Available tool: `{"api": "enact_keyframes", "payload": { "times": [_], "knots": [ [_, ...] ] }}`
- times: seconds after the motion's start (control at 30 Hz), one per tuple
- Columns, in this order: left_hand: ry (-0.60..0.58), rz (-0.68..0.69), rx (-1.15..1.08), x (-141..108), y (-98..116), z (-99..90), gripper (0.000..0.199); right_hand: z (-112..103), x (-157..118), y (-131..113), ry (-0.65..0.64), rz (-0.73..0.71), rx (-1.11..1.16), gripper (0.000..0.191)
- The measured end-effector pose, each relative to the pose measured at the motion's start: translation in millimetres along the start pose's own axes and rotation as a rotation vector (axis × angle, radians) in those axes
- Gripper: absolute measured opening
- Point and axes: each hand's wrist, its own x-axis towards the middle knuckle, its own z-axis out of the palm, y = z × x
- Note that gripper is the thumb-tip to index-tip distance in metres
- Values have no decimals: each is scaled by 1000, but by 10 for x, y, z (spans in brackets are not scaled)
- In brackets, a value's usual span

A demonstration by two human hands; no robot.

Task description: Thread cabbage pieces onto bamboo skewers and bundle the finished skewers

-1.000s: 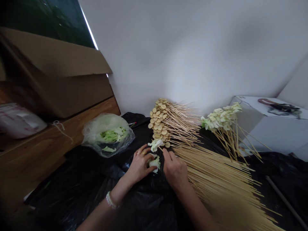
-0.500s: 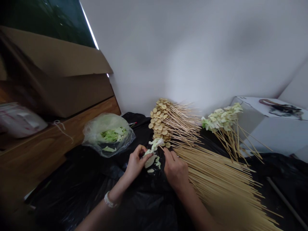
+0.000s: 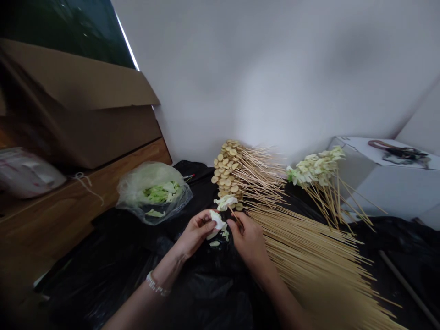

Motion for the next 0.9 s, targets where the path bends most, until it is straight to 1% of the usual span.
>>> {"api": "enact_keyframes", "payload": {
  "times": [0.13, 0.23, 0.37, 0.53, 0.6, 0.7, 0.73, 0.9],
  "knots": [
    [-10, 26, -13, 6, -38, 13, 32, 19, 4, -26, -110, 88, 167, 26],
    [-12, 36, 28, 3, -71, 38, 29, 45, -2, -16, -147, 114, 229, 26],
    [-32, -25, 38, -5, -119, 58, 27, 72, -31, -20, -159, 99, 163, 23],
    [-42, -96, -52, 4, -131, 38, 29, 75, -52, -52, -109, 9, 20, 21],
    [-79, -125, -85, -1, -115, 38, 29, 68, -47, -51, -103, 4, -12, 21],
    [-166, -152, -87, -17, -97, 49, 33, 56, -33, -43, -109, 19, -5, 20],
    [-173, -153, -80, -22, -96, 50, 35, 52, -27, -41, -112, 20, 1, 20],
    [-110, -130, -61, -22, -123, 19, 37, 25, 2, -46, -157, -42, 49, 20]
  ]
}}
